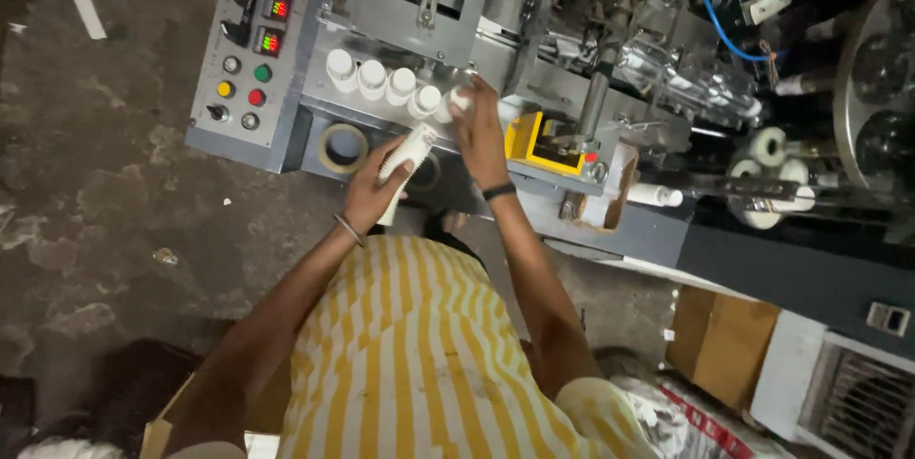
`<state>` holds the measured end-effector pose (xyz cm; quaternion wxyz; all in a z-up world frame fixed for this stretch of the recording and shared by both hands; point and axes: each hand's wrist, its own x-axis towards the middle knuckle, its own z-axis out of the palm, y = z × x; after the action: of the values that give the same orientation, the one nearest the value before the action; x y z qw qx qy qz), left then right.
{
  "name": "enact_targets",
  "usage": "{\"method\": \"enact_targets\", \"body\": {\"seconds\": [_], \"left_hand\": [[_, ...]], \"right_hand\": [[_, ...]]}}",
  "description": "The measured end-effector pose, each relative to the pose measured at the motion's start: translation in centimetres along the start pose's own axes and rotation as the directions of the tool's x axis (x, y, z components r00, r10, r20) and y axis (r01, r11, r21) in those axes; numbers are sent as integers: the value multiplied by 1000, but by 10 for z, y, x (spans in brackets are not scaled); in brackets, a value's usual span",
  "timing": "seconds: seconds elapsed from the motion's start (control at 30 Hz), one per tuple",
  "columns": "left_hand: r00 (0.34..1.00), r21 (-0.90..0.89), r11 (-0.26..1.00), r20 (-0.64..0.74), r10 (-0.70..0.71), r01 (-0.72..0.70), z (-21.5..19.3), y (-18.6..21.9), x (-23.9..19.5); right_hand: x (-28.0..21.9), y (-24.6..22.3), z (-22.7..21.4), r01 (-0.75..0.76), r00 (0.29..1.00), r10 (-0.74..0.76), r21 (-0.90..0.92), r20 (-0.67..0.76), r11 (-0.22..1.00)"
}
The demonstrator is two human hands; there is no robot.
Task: The person picks up white cylindrical tubes and places them into the feeding slots of an automated machine, then places other tubes into a plastic bag and seals it with tape.
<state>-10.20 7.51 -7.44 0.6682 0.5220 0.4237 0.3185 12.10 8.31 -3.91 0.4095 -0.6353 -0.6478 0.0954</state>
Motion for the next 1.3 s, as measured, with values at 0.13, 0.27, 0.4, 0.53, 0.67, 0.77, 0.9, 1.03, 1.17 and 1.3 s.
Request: {"method": "enact_targets", "body": {"seconds": [0.13, 0.27, 0.4, 0.53, 0.67, 0.77, 0.9, 1.03, 1.17, 1.3], "left_hand": [[989, -139, 980, 69, -132, 141, 13, 25, -4], [957, -191, 945, 175, -232, 264, 27, 36, -7], [965, -112, 968, 162, -205, 224, 34, 43, -12], [969, -118, 971, 161, -189, 209, 39, 44, -14], [965, -234, 940, 144, -219, 248, 43, 44, -12], [967, -305, 920, 136, -215, 247, 39, 30, -6], [954, -462, 841, 225, -196, 282, 27, 5, -5], [944, -443, 838, 227, -239, 319, 29, 12, 4], [989, -100, 985, -34, -145, 141, 23, -11, 9], [980, -5, 981, -47, -194, 194, 19, -23, 13]], "right_hand": [[-34, -12, -7, -159, 979, 187, 283, -75, 946], [-55, -5, -16, -416, 908, 254, 661, 332, 624], [-53, -4, -29, -446, 895, 269, 720, 356, 531], [-42, -6, -40, -531, 847, 304, 739, 437, 415], [-62, 0, -27, -603, 790, 180, 690, 586, 402], [-63, 1, -23, -549, 835, 309, 720, 455, 425], [-69, -9, -23, -514, 857, 318, 705, 405, 488], [-64, 0, -22, -474, 876, 364, 710, 317, 522], [-46, 30, -17, -391, 915, 397, 393, 70, 832], [-39, 67, 3, -198, 980, 201, 137, -7, 971]]}}
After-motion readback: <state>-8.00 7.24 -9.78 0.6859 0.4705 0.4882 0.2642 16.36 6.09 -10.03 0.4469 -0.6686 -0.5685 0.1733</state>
